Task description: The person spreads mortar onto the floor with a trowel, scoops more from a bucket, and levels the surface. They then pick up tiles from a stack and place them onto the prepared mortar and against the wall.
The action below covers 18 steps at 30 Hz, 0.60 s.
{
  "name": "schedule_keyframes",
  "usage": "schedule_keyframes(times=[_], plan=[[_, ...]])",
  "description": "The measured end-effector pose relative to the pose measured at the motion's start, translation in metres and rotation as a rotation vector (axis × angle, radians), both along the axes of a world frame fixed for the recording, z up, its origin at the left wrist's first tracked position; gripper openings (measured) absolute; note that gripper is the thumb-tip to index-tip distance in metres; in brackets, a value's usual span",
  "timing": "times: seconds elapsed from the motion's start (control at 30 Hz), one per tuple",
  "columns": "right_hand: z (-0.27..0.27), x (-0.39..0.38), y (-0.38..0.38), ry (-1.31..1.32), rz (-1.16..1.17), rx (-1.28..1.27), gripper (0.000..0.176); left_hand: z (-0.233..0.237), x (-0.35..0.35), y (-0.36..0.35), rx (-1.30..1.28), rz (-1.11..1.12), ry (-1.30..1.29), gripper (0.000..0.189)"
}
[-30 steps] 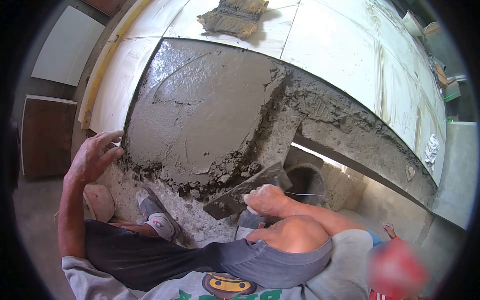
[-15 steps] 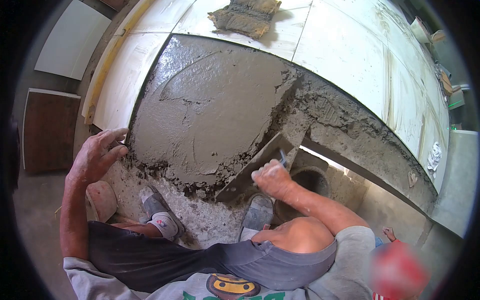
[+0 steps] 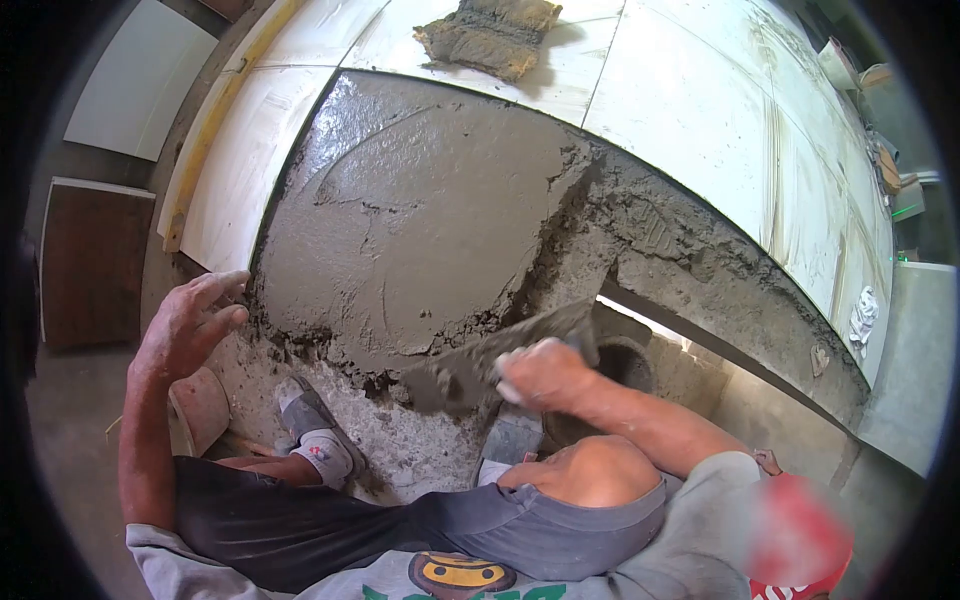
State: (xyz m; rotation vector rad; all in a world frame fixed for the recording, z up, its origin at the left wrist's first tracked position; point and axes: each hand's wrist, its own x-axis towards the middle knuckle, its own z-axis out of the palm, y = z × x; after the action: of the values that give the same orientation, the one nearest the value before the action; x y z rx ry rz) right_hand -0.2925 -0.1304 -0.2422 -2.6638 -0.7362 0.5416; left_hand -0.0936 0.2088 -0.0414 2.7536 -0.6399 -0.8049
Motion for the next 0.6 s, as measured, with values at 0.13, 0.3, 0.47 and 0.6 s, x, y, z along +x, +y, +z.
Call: schedule_keyframes(times=[0.13,0.3,0.47,0.6], plan=[[-0.036,-0.004,0.041,0.040,0.151,0.015,0.018,0.002,-0.003,-0.007,-0.011,-0.020,-0.029,0.044],[-0.031,0.030,0.012,0.032,-0.160,-0.038,0.019,0.004,-0.004,-0.005,0.006,0.017,-0.013,0.044],[-0.014,0.065,-0.046,-0.018,-0.417,-0.213,0.033,0.003,-0.004,0.002,-0.019,0.012,-0.025,0.044],[-0.002,0.050,-0.028,-0.003,-0.325,-0.151,0.034,-0.003,-0.003,0.001,-0.025,-0.016,-0.004,0.044]])
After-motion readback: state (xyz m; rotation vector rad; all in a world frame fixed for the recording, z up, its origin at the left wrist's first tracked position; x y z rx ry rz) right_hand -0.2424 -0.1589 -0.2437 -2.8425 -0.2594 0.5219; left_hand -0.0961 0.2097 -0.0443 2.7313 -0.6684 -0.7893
